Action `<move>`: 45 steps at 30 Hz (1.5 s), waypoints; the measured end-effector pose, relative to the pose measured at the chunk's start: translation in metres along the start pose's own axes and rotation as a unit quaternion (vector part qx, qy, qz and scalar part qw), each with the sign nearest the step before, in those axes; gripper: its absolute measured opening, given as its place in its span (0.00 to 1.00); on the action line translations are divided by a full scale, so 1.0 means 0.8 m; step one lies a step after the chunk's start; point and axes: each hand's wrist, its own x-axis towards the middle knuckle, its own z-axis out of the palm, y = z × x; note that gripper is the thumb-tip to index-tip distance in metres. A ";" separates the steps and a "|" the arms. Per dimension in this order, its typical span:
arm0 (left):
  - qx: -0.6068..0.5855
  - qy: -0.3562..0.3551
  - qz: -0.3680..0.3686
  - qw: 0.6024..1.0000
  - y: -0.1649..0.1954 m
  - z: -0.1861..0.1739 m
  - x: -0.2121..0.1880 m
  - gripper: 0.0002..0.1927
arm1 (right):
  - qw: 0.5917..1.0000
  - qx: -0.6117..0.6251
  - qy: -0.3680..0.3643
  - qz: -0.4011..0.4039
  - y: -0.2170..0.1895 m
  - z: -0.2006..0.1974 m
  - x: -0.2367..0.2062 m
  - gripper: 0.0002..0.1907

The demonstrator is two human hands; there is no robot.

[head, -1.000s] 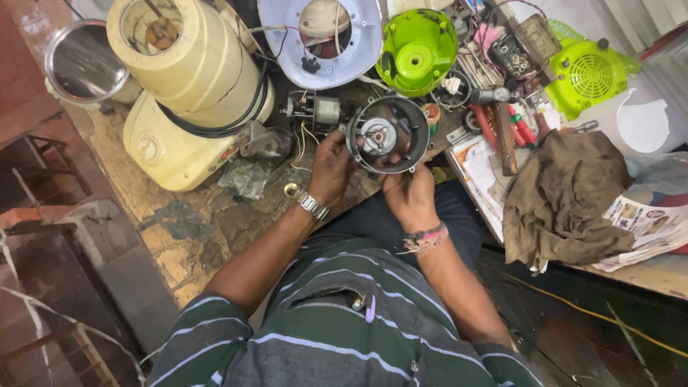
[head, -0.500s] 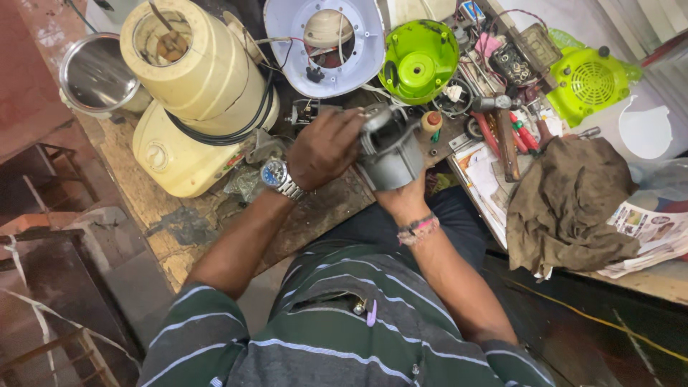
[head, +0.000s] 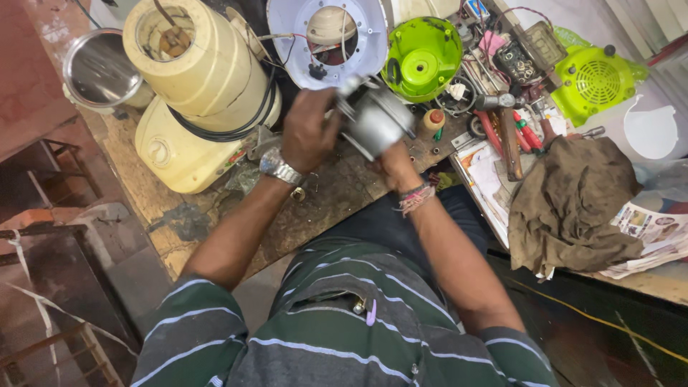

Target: The person assembles small electrical components on a cluttered workbench. They place a cylindrical part into a metal housing, add a washer and a nut, and tighten the nut by hand. The person repeatedly checks the fit and rotates the assembly to inspect it.

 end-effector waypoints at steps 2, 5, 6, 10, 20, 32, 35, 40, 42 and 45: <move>-0.158 0.026 -0.167 0.973 -0.014 0.019 -0.018 0.11 | 0.865 -0.449 -0.042 -0.221 0.000 -0.018 0.004 0.15; -0.414 0.081 -0.329 0.845 -0.020 0.043 -0.048 0.10 | 0.664 -0.687 -0.080 -0.284 -0.003 -0.041 0.005 0.08; -0.500 0.103 -0.357 0.783 -0.023 0.049 -0.051 0.10 | 0.640 -0.713 -0.085 -0.275 -0.007 -0.047 0.006 0.06; -0.659 0.089 -0.400 0.631 -0.014 0.054 -0.070 0.08 | 0.651 -0.705 -0.086 -0.269 -0.028 -0.054 0.003 0.07; -0.615 0.050 -0.383 0.687 0.006 0.068 -0.079 0.09 | 0.885 -0.339 -0.051 -0.315 -0.021 -0.068 -0.015 0.08; -0.607 0.017 -0.396 0.688 0.014 0.079 -0.089 0.13 | 0.987 -0.051 -0.026 -0.148 0.016 -0.053 -0.030 0.08; -0.593 0.014 -0.396 0.701 0.012 0.077 -0.091 0.14 | 0.968 -0.026 -0.027 -0.247 0.022 -0.052 -0.031 0.08; -0.635 -0.002 -0.430 0.642 0.013 0.076 -0.092 0.15 | 0.948 0.066 -0.031 -0.311 0.036 -0.050 -0.037 0.10; -0.634 -0.013 -0.444 0.634 0.017 0.078 -0.094 0.15 | 0.949 0.075 -0.017 -0.306 0.040 -0.048 -0.039 0.10; -0.621 -0.024 -0.403 0.672 0.021 0.082 -0.097 0.16 | 0.949 0.072 0.000 -0.306 0.043 -0.048 -0.042 0.12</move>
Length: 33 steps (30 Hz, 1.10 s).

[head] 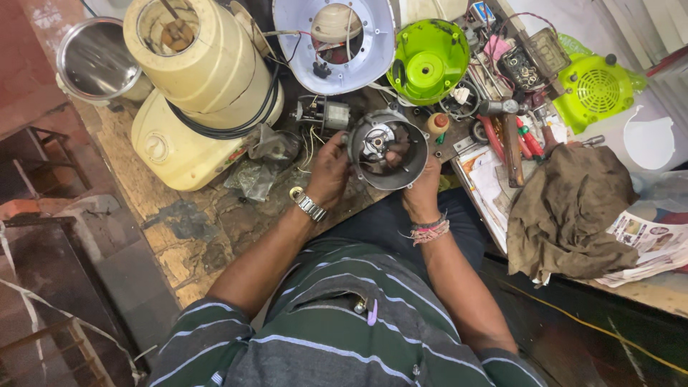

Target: The person assembles small electrical components on a cluttered workbench. They place a cylindrical part into a metal housing, add a washer and a nut, and tighten the nut by hand. The person repeatedly checks the fit and rotates the assembly to inspect it.

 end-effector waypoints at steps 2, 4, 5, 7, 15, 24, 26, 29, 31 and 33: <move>-0.031 -0.005 0.003 1.000 -0.004 0.002 -0.001 0.15 | 0.999 -0.013 -0.025 -0.030 -0.001 -0.001 0.000 0.12; -0.037 -0.007 -0.003 0.999 -0.005 0.004 -0.001 0.15 | 0.999 -0.009 -0.034 -0.029 -0.002 -0.003 0.001 0.15; -0.027 -0.006 -0.011 1.000 -0.005 0.004 -0.002 0.15 | 0.999 0.003 -0.030 -0.012 -0.003 -0.003 0.002 0.18; -0.011 -0.005 -0.016 1.000 -0.004 0.004 -0.004 0.16 | 0.999 0.007 -0.032 0.006 -0.004 -0.004 0.003 0.21; -0.010 -0.002 -0.035 0.999 -0.004 0.006 -0.008 0.19 | 0.998 -0.014 -0.056 0.005 -0.001 -0.010 0.006 0.19; -0.024 -0.013 -0.036 0.999 -0.005 0.004 -0.008 0.17 | 0.999 -0.036 -0.022 -0.001 0.004 -0.009 0.002 0.18; -0.017 0.001 -0.042 0.999 -0.004 0.006 -0.008 0.17 | 0.999 -0.036 -0.034 -0.021 0.003 -0.008 0.001 0.18; -0.018 -0.001 -0.050 0.999 -0.004 0.005 -0.008 0.15 | 0.997 -0.042 -0.053 -0.044 0.002 -0.006 0.001 0.17; -0.030 -0.008 -0.048 0.998 -0.005 0.002 -0.007 0.15 | 0.997 -0.033 -0.060 -0.039 0.001 -0.005 0.000 0.18; -0.050 -0.016 -0.039 0.998 -0.007 -0.001 -0.007 0.14 | 0.998 -0.008 -0.060 -0.016 0.001 -0.004 -0.003 0.23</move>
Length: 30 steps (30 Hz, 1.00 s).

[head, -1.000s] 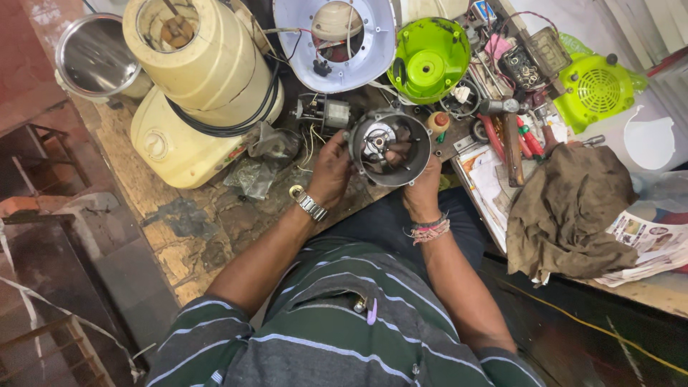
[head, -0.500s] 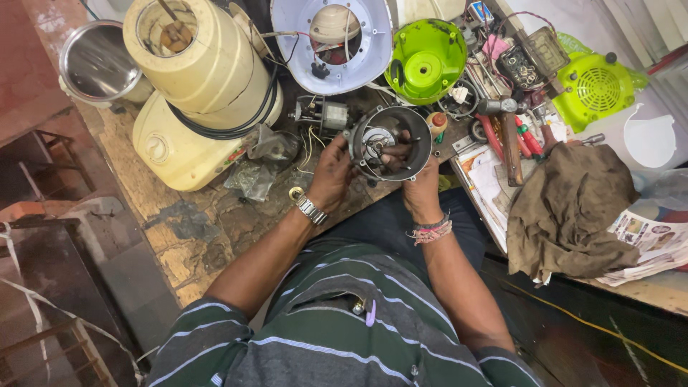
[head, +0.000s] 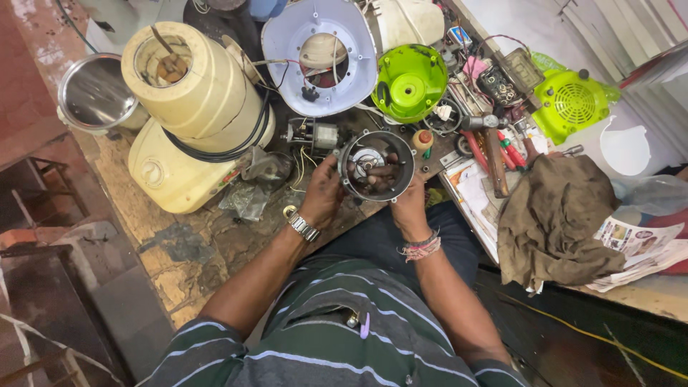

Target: The person assembles small electrical components on a cluttered workbench. They place a cylindrical part into a metal housing, add a washer and a nut, and tighten the nut by hand. The person repeatedly checks the fit and rotates the assembly to inspect it.

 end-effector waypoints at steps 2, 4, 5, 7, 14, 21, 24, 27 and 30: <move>0.010 0.002 0.010 1.000 -0.001 -0.003 0.001 0.12 | 1.000 -0.002 0.004 0.024 0.000 0.000 -0.003 0.23; 0.010 0.007 0.011 1.000 -0.003 -0.005 0.002 0.12 | 1.000 -0.013 -0.004 0.025 0.002 0.000 -0.006 0.19; 0.005 0.011 0.007 1.000 -0.002 -0.005 0.001 0.12 | 1.000 -0.023 -0.014 0.014 0.003 0.000 -0.006 0.16; -0.001 0.015 -0.001 1.000 0.000 -0.004 0.000 0.12 | 0.999 -0.044 -0.018 0.011 0.006 -0.001 -0.006 0.14; 0.001 0.041 -0.029 0.999 0.007 -0.001 -0.002 0.13 | 0.988 -0.135 -0.069 -0.040 -0.003 -0.016 -0.002 0.10; -0.003 0.035 -0.027 0.999 0.008 -0.005 0.001 0.11 | 0.871 -0.384 -0.171 -0.254 -0.045 -0.022 0.003 0.26; 0.022 0.039 -0.035 0.998 0.011 -0.006 0.001 0.11 | 0.852 -0.417 -0.179 -0.262 -0.047 -0.021 0.001 0.31; 0.017 0.031 -0.036 0.999 0.011 -0.004 0.002 0.10 | 0.885 -0.364 -0.154 -0.244 -0.033 -0.020 -0.003 0.26; 0.030 0.028 -0.034 0.999 0.010 0.003 0.005 0.12 | 0.959 -0.233 -0.085 -0.135 -0.011 -0.017 -0.008 0.14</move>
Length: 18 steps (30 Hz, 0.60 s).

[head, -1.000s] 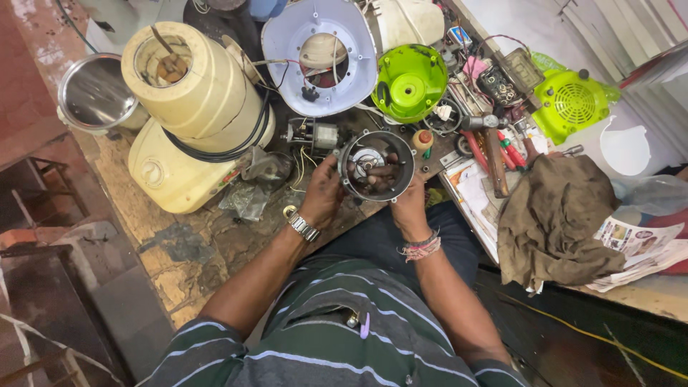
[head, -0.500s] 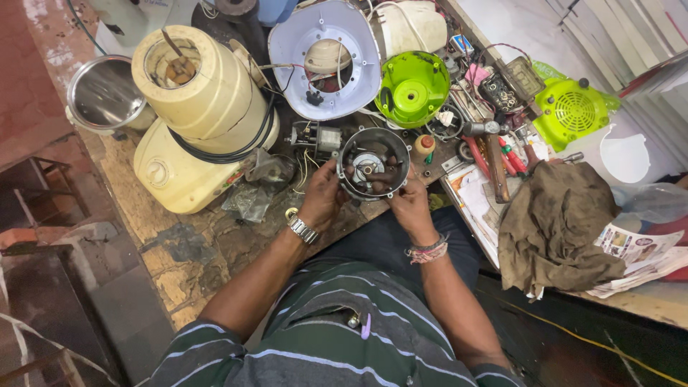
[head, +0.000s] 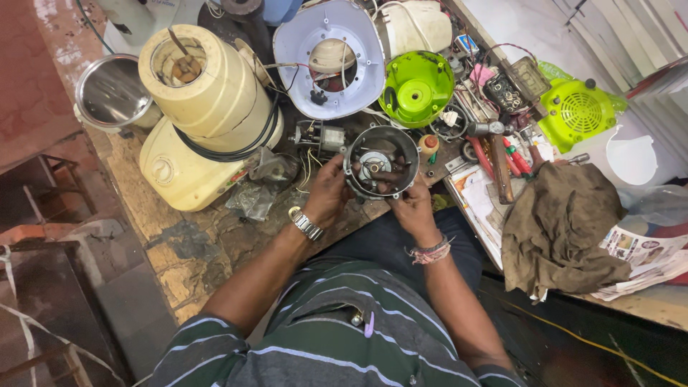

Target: The person assembles small electrical components on a cluttered workbench. They place a cylindrical part into a metal housing, add a washer and a nut, and tighten the nut by hand. The person repeatedly checks the fit and rotates the assembly to inspect it.

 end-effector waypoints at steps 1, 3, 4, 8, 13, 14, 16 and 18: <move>-0.004 0.002 -0.004 1.000 0.000 0.002 0.000 0.13 | 0.998 0.042 0.019 0.033 0.005 0.005 -0.002 0.12; -0.012 0.002 -0.012 1.000 0.000 0.008 0.000 0.15 | 0.986 0.123 0.057 0.097 0.013 0.010 -0.003 0.10; -0.008 -0.007 -0.003 1.000 0.000 0.009 0.000 0.16 | 0.973 0.172 0.081 0.131 0.016 0.013 -0.002 0.12; -0.001 -0.008 0.009 1.000 -0.005 0.012 -0.003 0.19 | 0.945 0.242 0.112 0.190 0.017 0.013 0.002 0.14; -0.026 -0.005 0.002 1.000 -0.013 0.010 -0.005 0.19 | 0.941 0.243 0.089 0.218 0.015 0.005 0.005 0.15; -0.028 -0.005 -0.001 1.000 -0.014 0.010 -0.005 0.19 | 0.941 0.249 0.074 0.219 0.016 0.002 0.005 0.14; -0.031 -0.007 -0.005 0.999 -0.014 0.011 -0.006 0.19 | 0.945 0.245 0.053 0.210 0.018 -0.001 0.004 0.13; -0.029 -0.011 -0.004 1.000 -0.013 0.013 -0.008 0.19 | 0.954 0.226 0.039 0.191 0.021 -0.003 0.003 0.13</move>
